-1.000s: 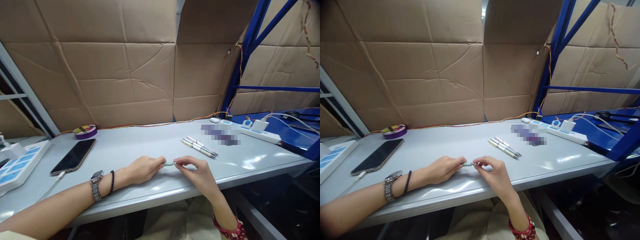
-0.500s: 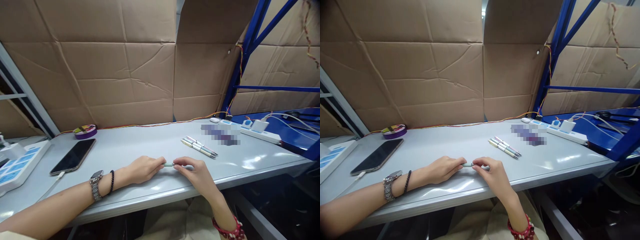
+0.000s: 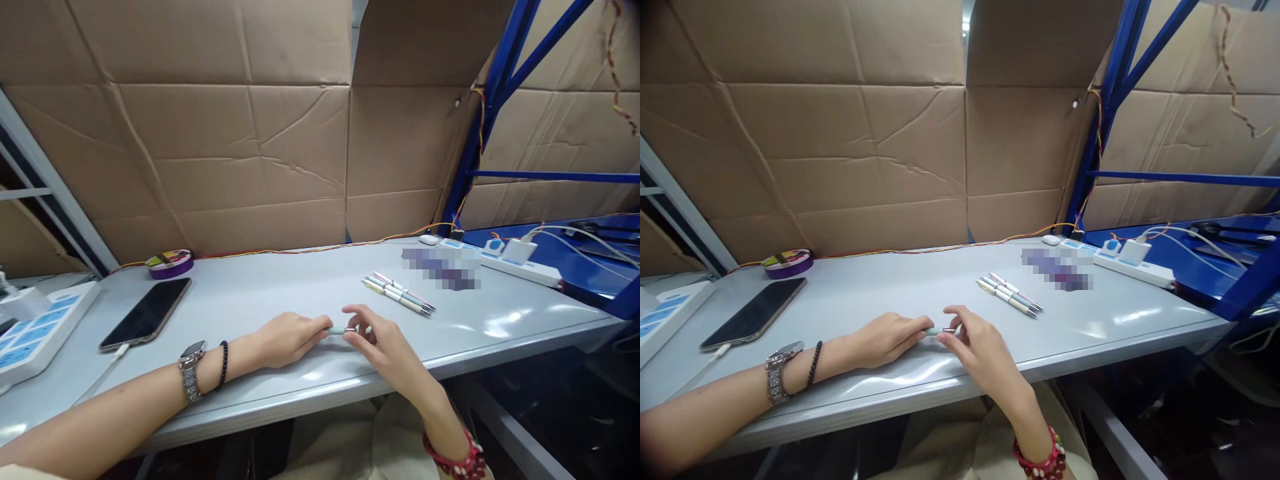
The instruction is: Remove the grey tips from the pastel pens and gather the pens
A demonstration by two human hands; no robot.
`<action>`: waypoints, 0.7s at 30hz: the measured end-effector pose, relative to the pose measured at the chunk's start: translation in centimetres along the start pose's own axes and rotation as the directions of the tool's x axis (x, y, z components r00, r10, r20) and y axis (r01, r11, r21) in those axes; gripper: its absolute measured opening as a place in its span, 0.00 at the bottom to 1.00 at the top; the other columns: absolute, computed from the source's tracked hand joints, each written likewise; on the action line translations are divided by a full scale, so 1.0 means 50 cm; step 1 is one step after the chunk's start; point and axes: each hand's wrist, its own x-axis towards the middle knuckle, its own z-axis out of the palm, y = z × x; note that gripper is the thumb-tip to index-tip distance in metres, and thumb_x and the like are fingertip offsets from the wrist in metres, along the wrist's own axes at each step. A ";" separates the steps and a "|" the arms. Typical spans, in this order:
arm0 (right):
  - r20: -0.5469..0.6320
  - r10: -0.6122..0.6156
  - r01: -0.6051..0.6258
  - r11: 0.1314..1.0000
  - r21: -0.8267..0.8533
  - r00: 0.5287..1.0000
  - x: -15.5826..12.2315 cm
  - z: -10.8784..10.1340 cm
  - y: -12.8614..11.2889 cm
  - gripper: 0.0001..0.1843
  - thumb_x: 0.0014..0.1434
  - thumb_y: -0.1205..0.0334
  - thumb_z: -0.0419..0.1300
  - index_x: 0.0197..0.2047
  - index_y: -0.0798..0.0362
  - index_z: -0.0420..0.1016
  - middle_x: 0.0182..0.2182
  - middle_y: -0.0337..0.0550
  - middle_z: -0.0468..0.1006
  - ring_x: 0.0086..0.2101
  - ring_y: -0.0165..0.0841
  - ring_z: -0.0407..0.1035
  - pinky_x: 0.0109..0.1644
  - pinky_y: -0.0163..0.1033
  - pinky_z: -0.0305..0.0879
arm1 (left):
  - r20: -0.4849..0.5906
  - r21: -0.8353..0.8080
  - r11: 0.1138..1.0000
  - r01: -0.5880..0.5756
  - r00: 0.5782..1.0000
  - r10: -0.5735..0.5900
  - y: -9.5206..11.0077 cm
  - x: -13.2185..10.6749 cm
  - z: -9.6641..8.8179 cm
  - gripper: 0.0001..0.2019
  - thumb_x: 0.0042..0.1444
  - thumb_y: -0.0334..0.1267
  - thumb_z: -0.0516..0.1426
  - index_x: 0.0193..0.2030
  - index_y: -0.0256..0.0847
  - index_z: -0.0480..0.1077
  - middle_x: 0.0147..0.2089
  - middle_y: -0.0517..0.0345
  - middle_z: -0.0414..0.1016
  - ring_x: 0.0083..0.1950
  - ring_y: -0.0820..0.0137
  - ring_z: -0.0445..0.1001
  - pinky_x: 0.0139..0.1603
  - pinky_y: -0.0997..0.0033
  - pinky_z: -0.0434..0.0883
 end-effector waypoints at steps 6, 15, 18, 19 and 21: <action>0.018 0.003 -0.005 0.994 0.106 1.000 -0.007 -0.011 0.005 0.08 0.58 0.59 0.56 0.40 0.48 0.72 0.35 0.37 0.77 0.35 0.30 0.69 0.37 0.33 0.63 | 0.009 -0.003 1.000 0.006 1.000 -0.006 0.000 0.001 0.000 0.13 0.66 0.40 0.37 0.45 0.42 0.59 0.27 0.60 0.71 0.27 0.68 0.71 0.28 0.74 0.60; -0.013 0.011 -0.011 1.000 0.004 1.000 -0.001 -0.005 0.000 0.15 0.60 0.53 0.51 0.32 0.51 0.74 0.25 0.37 0.75 0.26 0.29 0.66 0.32 0.34 0.61 | -0.007 -0.002 1.000 -0.009 1.000 0.009 -0.002 0.001 0.001 0.12 0.66 0.40 0.37 0.46 0.43 0.58 0.27 0.61 0.70 0.28 0.68 0.71 0.28 0.75 0.60; -0.070 -0.027 0.032 0.997 0.069 0.997 -0.003 -0.003 0.006 0.23 0.56 0.56 0.58 0.54 0.47 0.64 0.38 0.38 0.76 0.35 0.31 0.69 0.39 0.35 0.64 | -0.038 -0.031 0.999 0.008 0.999 -0.009 -0.003 -0.001 0.002 0.12 0.66 0.40 0.37 0.47 0.42 0.57 0.29 0.60 0.71 0.28 0.69 0.71 0.29 0.75 0.61; -0.078 -0.042 0.049 0.995 0.087 0.996 -0.004 -0.003 0.008 0.25 0.55 0.57 0.59 0.56 0.46 0.62 0.41 0.39 0.76 0.38 0.31 0.69 0.41 0.35 0.65 | -0.050 -0.037 0.999 0.016 0.999 -0.018 -0.003 -0.001 0.003 0.13 0.66 0.40 0.37 0.47 0.42 0.57 0.29 0.60 0.71 0.29 0.69 0.71 0.30 0.75 0.61; -0.069 -0.056 0.063 0.994 0.093 0.996 -0.006 -0.004 0.009 0.16 0.56 0.59 0.58 0.49 0.46 0.68 0.41 0.38 0.76 0.38 0.30 0.69 0.42 0.35 0.64 | -0.059 -0.040 0.999 0.021 0.998 -0.024 -0.002 -0.002 0.004 0.13 0.66 0.40 0.36 0.47 0.42 0.57 0.30 0.60 0.72 0.29 0.69 0.71 0.30 0.74 0.62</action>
